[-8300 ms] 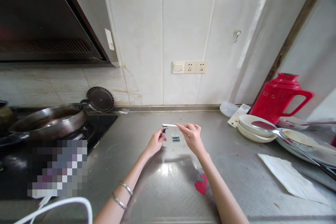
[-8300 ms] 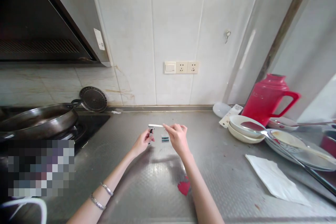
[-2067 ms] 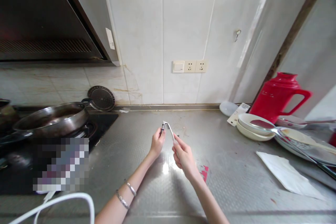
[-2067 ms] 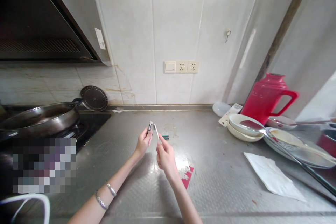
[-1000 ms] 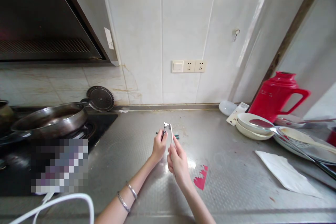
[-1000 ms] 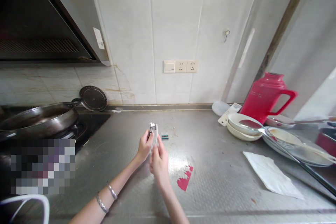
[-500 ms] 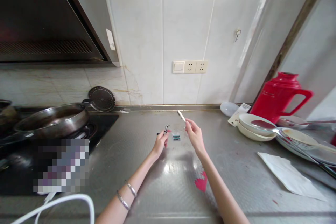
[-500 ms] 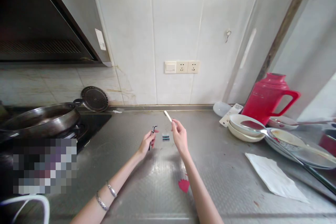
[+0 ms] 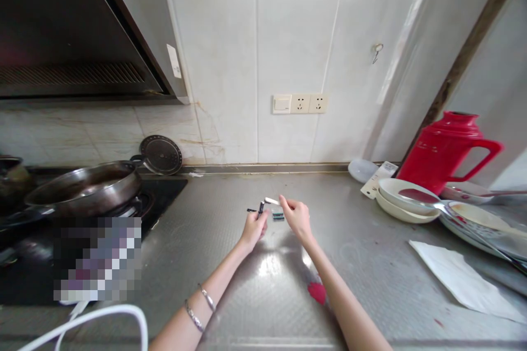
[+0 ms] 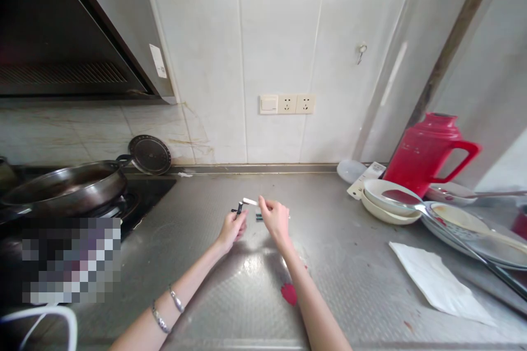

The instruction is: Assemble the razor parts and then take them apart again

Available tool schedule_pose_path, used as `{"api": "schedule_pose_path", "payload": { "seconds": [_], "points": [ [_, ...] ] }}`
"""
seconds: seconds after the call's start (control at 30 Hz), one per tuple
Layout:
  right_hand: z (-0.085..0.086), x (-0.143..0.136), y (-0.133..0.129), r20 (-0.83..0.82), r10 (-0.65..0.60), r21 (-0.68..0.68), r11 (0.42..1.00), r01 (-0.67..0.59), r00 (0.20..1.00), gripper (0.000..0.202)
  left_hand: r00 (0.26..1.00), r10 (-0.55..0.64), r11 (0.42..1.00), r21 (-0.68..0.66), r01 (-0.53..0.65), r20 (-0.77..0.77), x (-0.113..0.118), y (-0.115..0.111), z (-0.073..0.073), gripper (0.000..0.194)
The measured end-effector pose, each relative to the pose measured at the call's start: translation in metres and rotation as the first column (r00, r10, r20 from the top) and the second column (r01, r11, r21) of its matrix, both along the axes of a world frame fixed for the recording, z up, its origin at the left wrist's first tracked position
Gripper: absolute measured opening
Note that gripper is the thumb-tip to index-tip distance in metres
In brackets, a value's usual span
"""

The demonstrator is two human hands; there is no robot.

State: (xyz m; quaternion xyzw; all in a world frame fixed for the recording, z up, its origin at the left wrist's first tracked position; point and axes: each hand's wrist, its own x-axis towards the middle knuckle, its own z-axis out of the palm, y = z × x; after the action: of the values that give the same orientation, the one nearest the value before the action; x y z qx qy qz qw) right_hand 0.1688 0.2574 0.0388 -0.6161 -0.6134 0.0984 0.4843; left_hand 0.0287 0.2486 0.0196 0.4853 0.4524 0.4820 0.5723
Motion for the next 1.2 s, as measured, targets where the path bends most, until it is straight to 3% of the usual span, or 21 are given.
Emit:
{"api": "schedule_pose_path", "payload": {
  "seconds": [0.13, 0.33, 0.53, 0.73, 0.83, 0.97, 1.2],
  "points": [
    [-0.003, 0.009, 0.000, -0.046, -0.036, -0.003, 0.999, 0.035, 0.998, 0.055, 0.997, -0.063, 0.998, -0.004, 0.063, 0.050, -0.001, -0.002, 0.003, 0.049],
    [-0.003, -0.001, -0.002, -0.155, 0.073, 0.026, 0.997, -0.070, 0.985, 0.053, 0.986, -0.116, 0.991, -0.059, 0.124, 0.120, 0.001, -0.007, 0.007, 0.045],
    [0.000, 0.002, -0.003, -0.189, 0.063, 0.042, 0.998, -0.056, 0.980, 0.051, 0.963, -0.223, 0.966, -0.098, 0.240, 0.154, 0.000, -0.009, 0.010, 0.043],
    [-0.002, -0.006, -0.004, -0.217, 0.183, 0.084, 0.982, -0.168, 0.959, 0.050, 0.866, -0.376, 0.844, -0.265, 0.467, 0.330, -0.003, -0.009, 0.012, 0.046],
    [-0.008, -0.004, -0.001, -0.199, 0.172, 0.070, 0.984, -0.161, 0.965, 0.050, 0.803, -0.399, 0.785, -0.288, 0.549, 0.444, -0.008, -0.010, 0.016, 0.047],
    [-0.008, -0.003, -0.001, -0.248, 0.163, 0.079, 0.986, -0.147, 0.955, 0.048, 0.768, -0.383, 0.766, -0.289, 0.575, 0.513, -0.011, -0.010, 0.018, 0.049],
    [-0.009, -0.010, -0.001, -0.237, 0.208, 0.082, 0.978, -0.194, 0.949, 0.051, 0.762, -0.418, 0.745, -0.293, 0.600, 0.495, -0.010, -0.012, 0.019, 0.048]
  ]
}}
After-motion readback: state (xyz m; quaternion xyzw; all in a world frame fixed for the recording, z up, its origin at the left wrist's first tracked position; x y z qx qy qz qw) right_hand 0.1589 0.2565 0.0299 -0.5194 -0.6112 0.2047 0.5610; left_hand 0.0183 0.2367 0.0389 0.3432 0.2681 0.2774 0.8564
